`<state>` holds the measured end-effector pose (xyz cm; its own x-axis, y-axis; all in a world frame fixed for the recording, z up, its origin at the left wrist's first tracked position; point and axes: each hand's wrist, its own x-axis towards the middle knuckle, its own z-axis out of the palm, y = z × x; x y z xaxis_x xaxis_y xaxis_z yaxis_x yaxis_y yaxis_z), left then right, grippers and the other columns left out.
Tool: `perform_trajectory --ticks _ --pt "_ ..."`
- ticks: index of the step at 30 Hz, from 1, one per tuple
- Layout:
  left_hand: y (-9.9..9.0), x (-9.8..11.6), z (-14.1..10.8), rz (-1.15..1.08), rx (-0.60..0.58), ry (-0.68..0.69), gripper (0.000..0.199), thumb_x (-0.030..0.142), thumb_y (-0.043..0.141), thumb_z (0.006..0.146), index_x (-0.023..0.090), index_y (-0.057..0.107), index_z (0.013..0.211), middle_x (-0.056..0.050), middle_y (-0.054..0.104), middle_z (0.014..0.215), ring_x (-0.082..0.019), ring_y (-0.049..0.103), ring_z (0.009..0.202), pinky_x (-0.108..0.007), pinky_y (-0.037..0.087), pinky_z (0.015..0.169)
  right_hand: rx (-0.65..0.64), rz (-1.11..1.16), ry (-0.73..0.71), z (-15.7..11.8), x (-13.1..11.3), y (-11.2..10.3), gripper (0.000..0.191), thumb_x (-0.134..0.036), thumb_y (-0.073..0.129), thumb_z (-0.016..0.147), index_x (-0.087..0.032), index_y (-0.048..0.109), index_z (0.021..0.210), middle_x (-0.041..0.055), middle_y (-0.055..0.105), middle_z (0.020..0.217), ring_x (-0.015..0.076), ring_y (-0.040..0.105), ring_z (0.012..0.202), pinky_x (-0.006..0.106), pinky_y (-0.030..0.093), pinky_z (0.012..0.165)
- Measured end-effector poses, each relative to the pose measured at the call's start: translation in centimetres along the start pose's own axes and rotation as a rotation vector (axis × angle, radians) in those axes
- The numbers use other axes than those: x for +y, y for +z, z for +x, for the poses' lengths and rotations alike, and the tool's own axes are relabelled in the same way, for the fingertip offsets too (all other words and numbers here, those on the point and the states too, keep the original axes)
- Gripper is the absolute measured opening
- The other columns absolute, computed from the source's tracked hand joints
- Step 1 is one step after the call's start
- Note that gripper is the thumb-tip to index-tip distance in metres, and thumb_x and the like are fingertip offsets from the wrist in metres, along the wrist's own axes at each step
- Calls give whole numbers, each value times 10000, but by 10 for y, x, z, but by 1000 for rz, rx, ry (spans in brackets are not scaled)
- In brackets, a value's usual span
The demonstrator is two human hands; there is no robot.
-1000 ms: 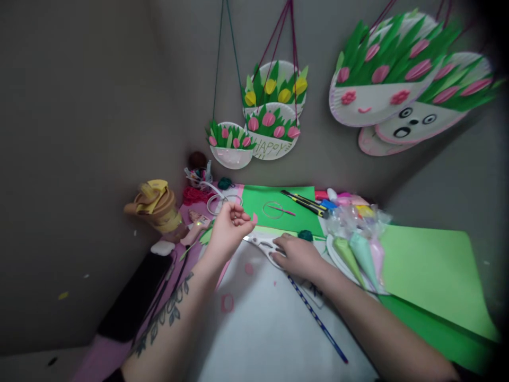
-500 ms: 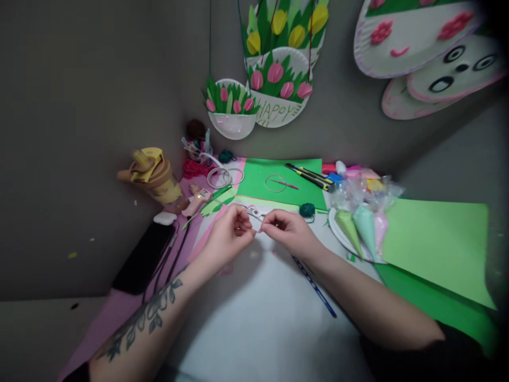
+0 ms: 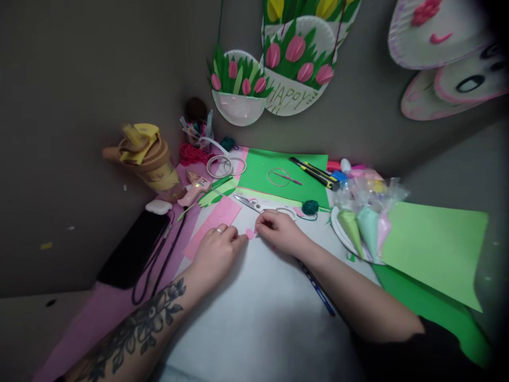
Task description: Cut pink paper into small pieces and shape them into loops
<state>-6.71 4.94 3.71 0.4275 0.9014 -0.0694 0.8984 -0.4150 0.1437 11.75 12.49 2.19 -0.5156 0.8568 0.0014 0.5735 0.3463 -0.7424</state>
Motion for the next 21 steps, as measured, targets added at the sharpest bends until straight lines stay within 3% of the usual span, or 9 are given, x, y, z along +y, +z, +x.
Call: perform_trajectory --ticks 6,15,21 --pt "5 -4 2 -9 -19 29 384 176 428 901 244 550 1259 -86 603 971 -241 522 892 -366 402 743 -30 -16 21 1 0 1 124 -133 533 794 -166 622 714 6 570 724 135 521 684 244 374 628" --pt "5 -5 3 -1 -55 38 339 216 420 924 231 564 1231 -82 602 1022 -241 517 928 -365 399 768 -124 -211 -27 3 -2 9 142 -141 511 837 -173 625 759 30 604 784 156 537 769 258 367 677" --pt "10 -10 7 -20 -56 154 295 212 447 928 180 582 1189 -77 624 1134 -233 493 1015 -364 391 815 -148 -372 4 3 -4 11 165 -177 487 879 -179 640 815 47 628 873 166 564 829 261 363 688"
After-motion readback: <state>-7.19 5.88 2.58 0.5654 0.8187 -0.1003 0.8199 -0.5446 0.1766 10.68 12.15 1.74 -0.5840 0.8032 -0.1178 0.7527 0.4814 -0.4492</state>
